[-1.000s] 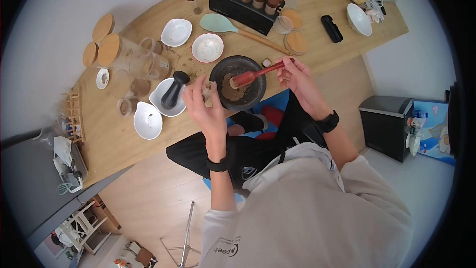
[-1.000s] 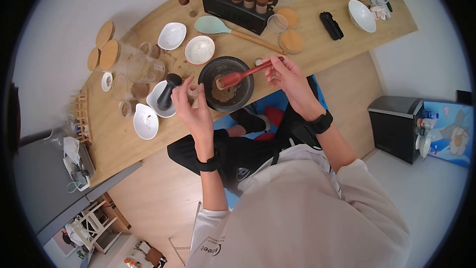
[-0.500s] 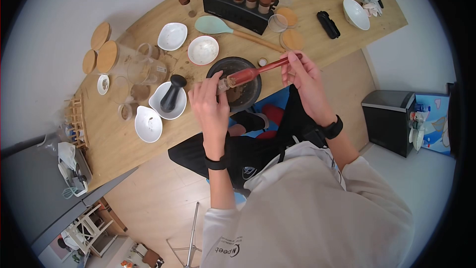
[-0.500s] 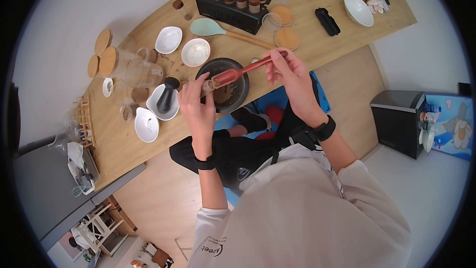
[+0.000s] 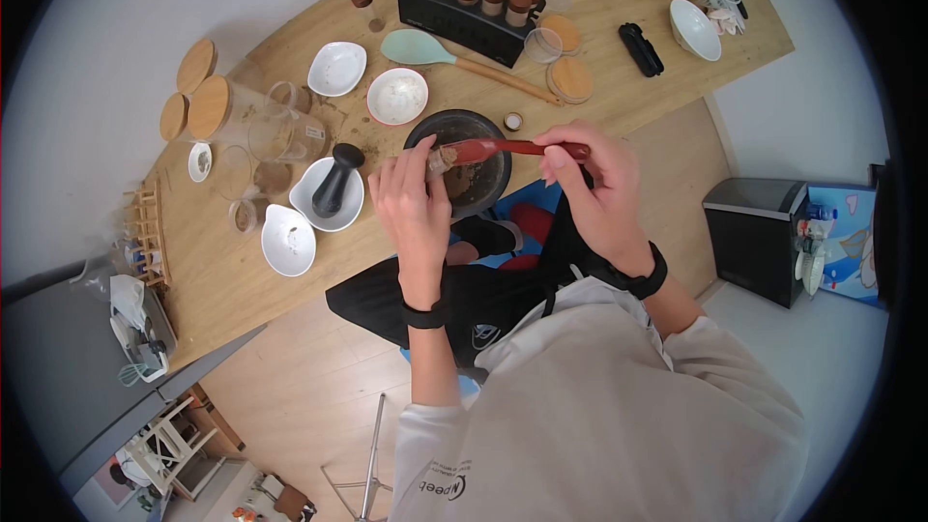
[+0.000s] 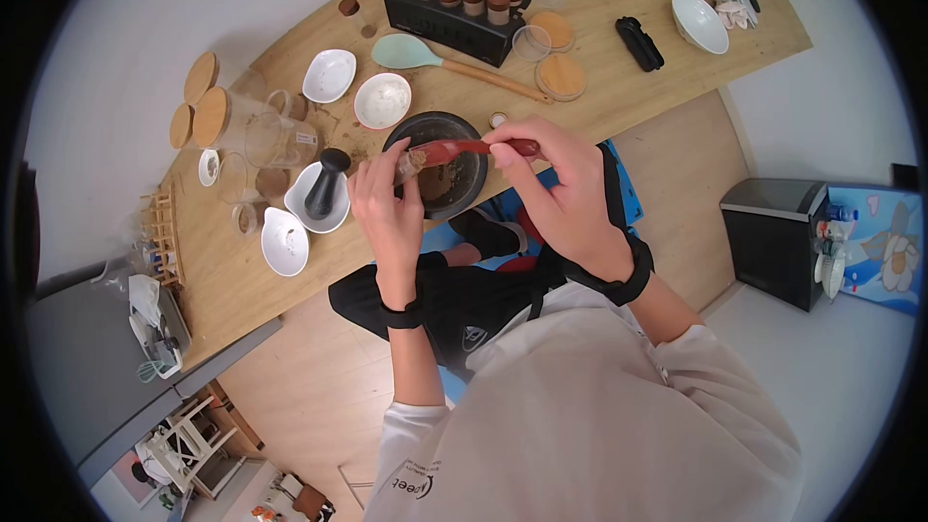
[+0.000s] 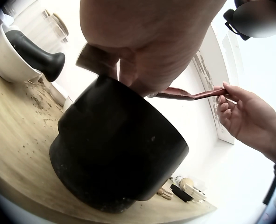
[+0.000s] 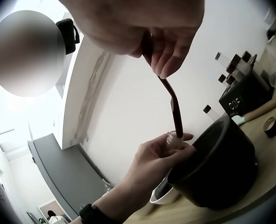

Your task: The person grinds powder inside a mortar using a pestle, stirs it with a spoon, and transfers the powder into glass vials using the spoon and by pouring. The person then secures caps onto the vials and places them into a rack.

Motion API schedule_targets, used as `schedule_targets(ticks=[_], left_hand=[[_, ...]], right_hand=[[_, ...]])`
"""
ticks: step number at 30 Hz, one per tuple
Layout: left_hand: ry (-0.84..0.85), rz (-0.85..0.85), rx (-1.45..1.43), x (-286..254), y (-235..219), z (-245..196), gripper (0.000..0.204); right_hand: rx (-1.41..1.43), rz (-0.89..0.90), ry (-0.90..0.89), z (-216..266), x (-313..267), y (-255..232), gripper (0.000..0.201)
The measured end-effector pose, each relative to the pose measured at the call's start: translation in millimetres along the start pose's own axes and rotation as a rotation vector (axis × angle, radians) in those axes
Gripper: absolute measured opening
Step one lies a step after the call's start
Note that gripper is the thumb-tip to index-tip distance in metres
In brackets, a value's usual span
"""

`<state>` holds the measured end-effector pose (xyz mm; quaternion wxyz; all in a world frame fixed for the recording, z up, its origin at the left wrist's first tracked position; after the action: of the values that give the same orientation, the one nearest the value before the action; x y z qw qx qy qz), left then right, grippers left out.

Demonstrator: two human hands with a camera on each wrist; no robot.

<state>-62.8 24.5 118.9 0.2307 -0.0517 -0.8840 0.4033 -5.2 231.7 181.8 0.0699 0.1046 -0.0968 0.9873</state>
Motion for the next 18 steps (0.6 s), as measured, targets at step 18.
schedule_targets(ticks=[18], left_hand=[[-0.055, 0.007, -0.042, 1, -2, 1, 0.040]], right_hand=[[-0.098, 0.032, -0.099, 11, -1, -1, 0.015]])
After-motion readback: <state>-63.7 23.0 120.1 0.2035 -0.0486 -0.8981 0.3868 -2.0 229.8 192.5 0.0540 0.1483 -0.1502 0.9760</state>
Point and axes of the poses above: each hand's wrist, its own x-axis towards the middle knuckle, its own y-axis out of the palm, z = x × y, the point moved 6 cm from there along x, towards the middle knuckle, and after that the axes turned 6 degrees about z, right-handed, at the moved point
